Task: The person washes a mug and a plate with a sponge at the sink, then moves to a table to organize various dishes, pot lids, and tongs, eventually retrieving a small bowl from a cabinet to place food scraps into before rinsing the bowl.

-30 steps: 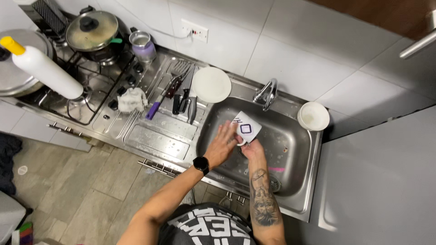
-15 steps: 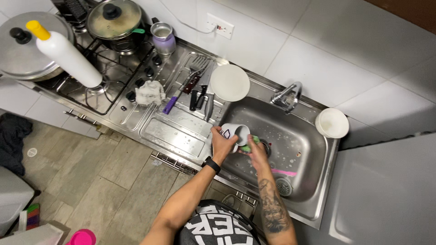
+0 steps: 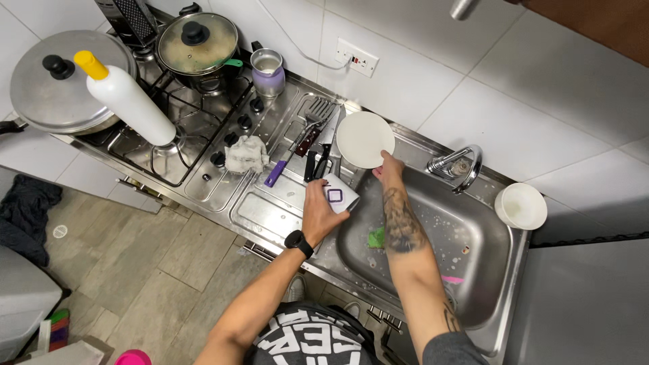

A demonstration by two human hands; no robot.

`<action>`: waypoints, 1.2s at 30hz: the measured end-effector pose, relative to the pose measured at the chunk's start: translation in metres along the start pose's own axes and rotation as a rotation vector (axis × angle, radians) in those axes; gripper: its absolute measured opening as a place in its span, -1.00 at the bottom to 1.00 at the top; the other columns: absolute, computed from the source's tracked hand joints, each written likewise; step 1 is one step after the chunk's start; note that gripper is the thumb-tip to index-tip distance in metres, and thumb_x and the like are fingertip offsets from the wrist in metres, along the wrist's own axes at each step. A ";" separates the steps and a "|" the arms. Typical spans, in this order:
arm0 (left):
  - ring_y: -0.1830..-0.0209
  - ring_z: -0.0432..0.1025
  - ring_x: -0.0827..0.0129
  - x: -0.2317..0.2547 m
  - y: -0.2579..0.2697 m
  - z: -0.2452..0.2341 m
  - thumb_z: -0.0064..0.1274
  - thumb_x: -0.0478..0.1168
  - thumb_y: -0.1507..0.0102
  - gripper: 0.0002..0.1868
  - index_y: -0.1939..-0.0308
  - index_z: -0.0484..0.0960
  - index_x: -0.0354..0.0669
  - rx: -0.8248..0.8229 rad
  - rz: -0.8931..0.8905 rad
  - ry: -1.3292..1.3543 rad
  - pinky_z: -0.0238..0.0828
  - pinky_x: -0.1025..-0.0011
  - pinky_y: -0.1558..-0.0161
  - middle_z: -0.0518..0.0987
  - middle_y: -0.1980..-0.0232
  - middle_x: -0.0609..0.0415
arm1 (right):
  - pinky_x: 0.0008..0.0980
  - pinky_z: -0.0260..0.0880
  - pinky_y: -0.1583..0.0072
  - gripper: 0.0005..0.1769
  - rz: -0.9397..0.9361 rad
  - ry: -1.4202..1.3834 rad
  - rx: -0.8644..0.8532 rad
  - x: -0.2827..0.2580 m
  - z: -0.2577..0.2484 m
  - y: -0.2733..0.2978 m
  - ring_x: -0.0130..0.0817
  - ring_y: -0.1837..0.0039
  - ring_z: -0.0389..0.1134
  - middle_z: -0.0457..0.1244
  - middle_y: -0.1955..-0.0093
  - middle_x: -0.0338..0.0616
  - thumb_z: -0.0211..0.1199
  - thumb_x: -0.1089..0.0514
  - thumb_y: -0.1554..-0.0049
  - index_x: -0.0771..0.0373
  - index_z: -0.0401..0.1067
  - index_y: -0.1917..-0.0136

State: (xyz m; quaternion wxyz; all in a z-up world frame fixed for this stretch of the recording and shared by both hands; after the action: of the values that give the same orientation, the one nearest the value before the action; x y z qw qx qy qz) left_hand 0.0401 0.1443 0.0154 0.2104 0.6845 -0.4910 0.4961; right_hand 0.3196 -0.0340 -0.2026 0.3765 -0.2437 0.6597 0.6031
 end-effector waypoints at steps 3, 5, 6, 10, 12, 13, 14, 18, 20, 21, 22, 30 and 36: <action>-0.23 0.32 -0.22 -0.012 -0.007 -0.014 0.33 -0.25 0.16 -0.13 -0.20 0.31 -0.39 0.002 0.054 -0.102 0.28 0.00 -0.28 0.38 -0.12 -0.31 | 0.27 0.29 -0.27 -0.19 0.047 -0.034 0.072 0.005 0.013 -0.026 0.14 -0.32 0.32 0.22 -0.29 0.22 0.58 -0.01 -0.04 0.34 0.26 -0.39; -0.24 0.31 -0.24 -0.016 -0.012 -0.021 0.32 -0.24 0.16 -0.12 -0.20 0.30 -0.41 0.002 0.048 -0.089 0.28 -0.03 -0.26 0.38 -0.14 -0.33 | 0.27 0.34 -0.23 -0.25 0.094 -0.096 0.080 0.002 0.016 -0.021 0.15 -0.29 0.34 0.23 -0.27 0.23 0.53 0.05 -0.06 0.37 0.27 -0.37; -0.25 0.31 -0.27 -0.019 -0.012 -0.025 0.32 -0.22 0.17 -0.10 -0.20 0.30 -0.42 0.005 0.036 -0.079 0.28 -0.06 -0.25 0.37 -0.15 -0.36 | 0.27 0.39 -0.18 -0.31 0.145 -0.155 0.084 0.004 0.018 -0.018 0.17 -0.26 0.35 0.23 -0.25 0.24 0.49 0.11 -0.08 0.40 0.27 -0.35; -0.26 0.30 -0.23 -0.030 -0.018 -0.036 0.31 -0.20 0.18 -0.09 -0.22 0.29 -0.36 0.019 0.009 -0.080 0.32 -0.04 -0.23 0.37 -0.17 -0.32 | 0.32 0.41 -0.16 -0.38 0.074 -0.386 0.048 0.009 0.029 -0.034 0.22 -0.34 0.31 0.21 -0.32 0.27 0.35 0.22 -0.20 0.39 0.18 -0.43; -0.24 0.34 -0.27 -0.033 -0.015 -0.051 0.28 -0.18 0.14 -0.14 -0.20 0.30 -0.30 0.012 -0.171 0.016 0.32 -0.08 -0.21 0.39 -0.14 -0.33 | 0.51 0.44 -0.11 -0.32 -0.115 -0.333 0.122 -0.008 0.016 -0.007 0.31 -0.33 0.31 0.15 -0.36 0.25 0.30 0.21 -0.24 0.16 0.07 -0.52; -0.24 0.34 -0.27 -0.035 -0.013 -0.058 0.28 -0.18 0.14 -0.14 -0.20 0.30 -0.30 0.010 -0.170 0.013 0.32 -0.08 -0.21 0.39 -0.14 -0.33 | 0.51 0.44 -0.11 -0.32 -0.114 -0.336 0.122 -0.008 0.012 0.007 0.31 -0.33 0.31 0.15 -0.36 0.25 0.30 0.21 -0.24 0.16 0.07 -0.52; -0.23 0.38 -0.27 -0.051 -0.008 -0.064 0.26 -0.13 0.07 -0.21 -0.20 0.29 -0.21 0.019 -0.343 0.076 0.33 -0.09 -0.19 0.44 -0.12 -0.32 | 0.48 0.42 -0.15 -0.37 -0.198 -0.273 0.138 -0.015 0.005 0.022 0.29 -0.35 0.30 0.16 -0.36 0.25 0.27 0.16 -0.28 0.10 0.10 -0.53; -0.12 0.52 -0.17 -0.110 0.015 -0.073 0.09 0.00 -0.13 -0.45 -0.16 0.33 0.02 0.047 -0.716 0.154 0.43 -0.05 -0.04 0.62 -0.03 -0.24 | 0.21 0.30 -0.39 -0.38 -0.368 -0.245 0.184 -0.035 -0.020 0.114 0.23 -0.49 0.17 0.12 -0.48 0.36 0.23 0.07 -0.35 0.15 0.08 -0.58; -0.03 0.54 -0.13 -0.128 0.014 -0.074 0.06 0.00 -0.14 -0.48 -0.14 0.37 -0.02 0.059 -0.754 0.228 0.53 0.02 0.11 0.61 0.04 -0.23 | 0.17 0.28 -0.41 -0.39 -0.379 -0.234 0.200 -0.045 -0.026 0.163 0.24 -0.49 0.17 0.13 -0.46 0.39 0.20 0.07 -0.36 0.21 0.10 -0.57; 0.06 0.56 -0.08 -0.139 0.016 -0.075 0.04 0.00 -0.16 -0.50 -0.13 0.42 -0.07 0.084 -0.791 0.301 0.63 0.09 0.25 0.60 0.11 -0.23 | 0.12 0.25 -0.43 -0.41 -0.388 -0.221 0.202 -0.049 -0.028 0.188 0.24 -0.49 0.16 0.14 -0.45 0.42 0.17 0.07 -0.36 0.28 0.11 -0.56; 0.06 0.56 -0.08 -0.136 0.015 -0.075 0.04 0.00 -0.16 -0.50 -0.13 0.42 -0.07 0.074 -0.792 0.298 0.63 0.09 0.25 0.60 0.11 -0.23 | 0.12 0.25 -0.43 -0.41 -0.386 -0.223 0.212 -0.043 -0.035 0.190 0.24 -0.49 0.16 0.14 -0.45 0.42 0.17 0.07 -0.36 0.28 0.11 -0.56; 0.15 0.27 0.09 -0.132 0.030 -0.060 -0.05 -0.09 -0.16 -0.52 -0.14 0.38 -0.14 0.093 -0.884 0.710 0.41 0.40 0.52 0.29 -0.01 -0.12 | 0.03 0.40 -0.13 -0.80 -0.877 0.599 0.501 -0.065 -0.101 0.233 0.22 -0.09 0.43 0.41 0.03 0.11 0.25 0.18 -0.29 0.10 0.53 -0.19; 0.23 0.36 0.13 -0.101 0.058 -0.081 -0.04 -0.11 -0.14 -0.47 -0.19 0.38 -0.13 0.211 -0.846 0.808 0.51 0.41 0.52 0.35 0.02 -0.16 | -0.17 0.45 -0.18 -0.67 -0.673 0.143 0.335 -0.038 -0.110 0.221 -0.03 -0.16 0.44 0.37 -0.09 0.15 0.33 0.15 -0.26 0.24 0.47 -0.27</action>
State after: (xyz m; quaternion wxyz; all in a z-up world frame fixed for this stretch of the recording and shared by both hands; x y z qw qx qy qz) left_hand -0.0522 0.2290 -0.0520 0.4910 0.5950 -0.0048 0.6364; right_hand 0.1489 -0.1130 -0.0387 0.5409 -0.4234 0.6568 0.3110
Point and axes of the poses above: each hand's wrist, its own y-axis away from the middle knuckle, its own z-axis out of the palm, x = y × z, the point moved 8 cm from there along -y, towards the middle knuckle
